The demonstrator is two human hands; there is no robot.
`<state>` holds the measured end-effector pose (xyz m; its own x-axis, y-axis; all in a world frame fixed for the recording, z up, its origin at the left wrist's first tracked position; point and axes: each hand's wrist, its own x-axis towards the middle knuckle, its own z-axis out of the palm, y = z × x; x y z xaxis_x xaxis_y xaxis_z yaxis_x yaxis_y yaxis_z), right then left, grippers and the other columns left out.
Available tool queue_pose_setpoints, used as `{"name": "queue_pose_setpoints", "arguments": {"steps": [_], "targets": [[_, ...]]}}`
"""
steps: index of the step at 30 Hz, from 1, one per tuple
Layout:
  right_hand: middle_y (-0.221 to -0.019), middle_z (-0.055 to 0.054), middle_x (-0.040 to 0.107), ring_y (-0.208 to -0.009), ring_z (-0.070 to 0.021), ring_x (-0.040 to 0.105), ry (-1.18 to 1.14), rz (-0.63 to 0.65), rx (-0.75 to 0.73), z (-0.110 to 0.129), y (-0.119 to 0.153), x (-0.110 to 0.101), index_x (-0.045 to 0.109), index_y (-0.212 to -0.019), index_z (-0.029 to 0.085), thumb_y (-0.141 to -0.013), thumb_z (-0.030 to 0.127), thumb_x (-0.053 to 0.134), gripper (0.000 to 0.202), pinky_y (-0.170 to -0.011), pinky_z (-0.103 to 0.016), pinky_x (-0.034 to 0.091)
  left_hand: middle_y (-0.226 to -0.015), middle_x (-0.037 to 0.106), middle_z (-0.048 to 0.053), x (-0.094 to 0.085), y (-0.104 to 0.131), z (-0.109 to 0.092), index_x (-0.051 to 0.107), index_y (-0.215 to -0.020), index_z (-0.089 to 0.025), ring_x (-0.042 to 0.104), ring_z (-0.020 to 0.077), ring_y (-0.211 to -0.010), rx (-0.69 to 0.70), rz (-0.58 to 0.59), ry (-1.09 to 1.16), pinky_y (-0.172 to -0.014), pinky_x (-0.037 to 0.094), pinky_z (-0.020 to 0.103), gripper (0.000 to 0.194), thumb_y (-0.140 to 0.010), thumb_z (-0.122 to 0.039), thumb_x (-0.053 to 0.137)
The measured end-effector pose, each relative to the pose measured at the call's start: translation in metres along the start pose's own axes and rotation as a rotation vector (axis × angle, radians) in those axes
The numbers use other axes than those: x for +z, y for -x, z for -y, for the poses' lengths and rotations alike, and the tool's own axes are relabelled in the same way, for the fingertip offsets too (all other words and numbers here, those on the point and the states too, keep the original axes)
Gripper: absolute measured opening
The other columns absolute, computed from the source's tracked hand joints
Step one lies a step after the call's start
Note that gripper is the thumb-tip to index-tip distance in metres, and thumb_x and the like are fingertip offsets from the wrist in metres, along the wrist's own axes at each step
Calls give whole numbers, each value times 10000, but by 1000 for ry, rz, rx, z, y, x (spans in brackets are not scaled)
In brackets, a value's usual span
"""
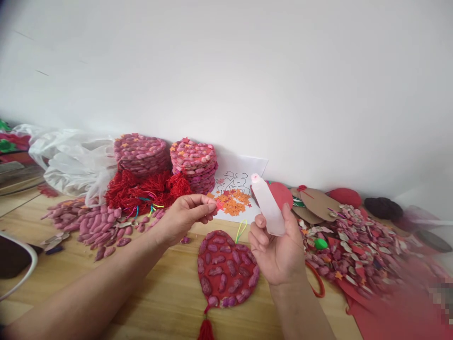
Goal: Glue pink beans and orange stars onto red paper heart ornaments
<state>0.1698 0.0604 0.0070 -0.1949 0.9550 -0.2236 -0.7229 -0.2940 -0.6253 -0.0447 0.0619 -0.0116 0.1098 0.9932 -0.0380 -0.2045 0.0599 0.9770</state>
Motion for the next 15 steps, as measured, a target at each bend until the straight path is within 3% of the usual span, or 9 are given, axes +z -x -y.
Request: {"name": "queue_pose_setpoints", "arguments": {"steps": [3, 11, 15], "targets": [[-628, 40, 437, -459, -67, 369, -16, 30, 5, 0, -1, -2, 652, -886, 182, -887, 482, 560, 315, -405, -184, 354, -717, 644, -1, 0, 0, 0, 693, -776, -149, 552, 92, -654, 4, 13, -43, -635, 436, 221, 271, -765, -408, 772], [-983, -45, 616, -784, -143, 578, 44, 87, -97, -1, 2, -1, 666, -1165, 218, -850, 370, 624, 352, -616, -255, 498, -763, 653, 7, -2, 0, 3, 703, -841, -158, 544, 97, -665, 49, 14, -178, -652, 450, 223, 285, -797, -438, 737], [-1036, -35, 645, -857, -174, 629, 102, 58, -46, -5, 3, -2, 679, -1127, 260, -773, 278, 698, 355, -630, -272, 515, -797, 681, 23, -1, 1, 2, 714, -861, -161, 567, 110, -679, 68, -1, -241, -644, 457, 228, 302, -794, -454, 732]]}}
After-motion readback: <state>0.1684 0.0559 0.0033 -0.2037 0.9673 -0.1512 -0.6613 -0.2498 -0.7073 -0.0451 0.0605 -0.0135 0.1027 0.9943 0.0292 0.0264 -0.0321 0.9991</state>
